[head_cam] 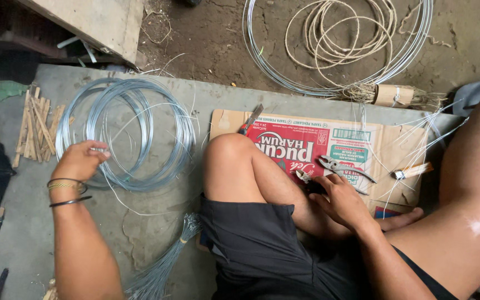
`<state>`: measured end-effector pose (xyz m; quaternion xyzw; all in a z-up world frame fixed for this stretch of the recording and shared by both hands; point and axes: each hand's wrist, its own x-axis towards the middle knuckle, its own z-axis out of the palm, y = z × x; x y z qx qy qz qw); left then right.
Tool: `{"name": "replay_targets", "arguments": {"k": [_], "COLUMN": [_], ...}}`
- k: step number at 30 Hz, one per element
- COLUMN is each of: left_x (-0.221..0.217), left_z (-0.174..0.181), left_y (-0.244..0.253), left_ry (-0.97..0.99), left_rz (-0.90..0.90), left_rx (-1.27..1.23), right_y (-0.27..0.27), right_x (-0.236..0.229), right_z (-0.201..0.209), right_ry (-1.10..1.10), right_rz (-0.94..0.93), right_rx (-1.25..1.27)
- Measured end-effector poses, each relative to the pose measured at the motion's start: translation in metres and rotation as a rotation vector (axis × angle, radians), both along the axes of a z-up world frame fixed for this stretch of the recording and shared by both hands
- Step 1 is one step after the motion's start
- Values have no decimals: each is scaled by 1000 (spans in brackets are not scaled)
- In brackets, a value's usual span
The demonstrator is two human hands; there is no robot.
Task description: The person sits on the floor and uses pliers to cut and twist thin metal wire into small loops. They repeatedly measure, cut, and bend the wire, occasionally using a small cylindrical object to assist in shaping the loops.
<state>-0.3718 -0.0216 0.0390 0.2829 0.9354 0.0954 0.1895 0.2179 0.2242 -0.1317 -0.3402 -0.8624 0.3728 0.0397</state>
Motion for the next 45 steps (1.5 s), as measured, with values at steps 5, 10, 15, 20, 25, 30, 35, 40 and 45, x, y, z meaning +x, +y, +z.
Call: {"name": "replay_targets", "arguments": {"k": [5, 10, 15, 20, 25, 30, 35, 40, 45], "left_x": [58, 147, 201, 217, 214, 208, 196, 190, 188], "left_z": [94, 180, 221, 237, 236, 225, 213, 187, 124], "left_y": [-13, -12, -7, -20, -37, -44, -33, -12, -20], "left_ry": [-100, 112, 210, 261, 234, 138, 114, 256, 528], "left_rz": [16, -53, -159, -145, -144, -171, -244, -412, -382], "left_rx": [585, 685, 656, 600, 600, 632, 571, 594, 690], "right_y": [-4, -12, -27, -63, -109, -126, -121, -111, -105], "right_x": [-13, -53, -122, -205, -263, -300, -313, -307, -302], "right_z": [17, 54, 83, 83, 63, 41, 28, 34, 43], "right_ry": [78, 417, 641, 689, 566, 526, 571, 629, 703], "right_rz": [-186, -260, -104, -50, -166, -62, -54, -54, -65], "right_rx": [-131, -160, -453, -828, -1452, -1478, -1597, -1734, -1845]}}
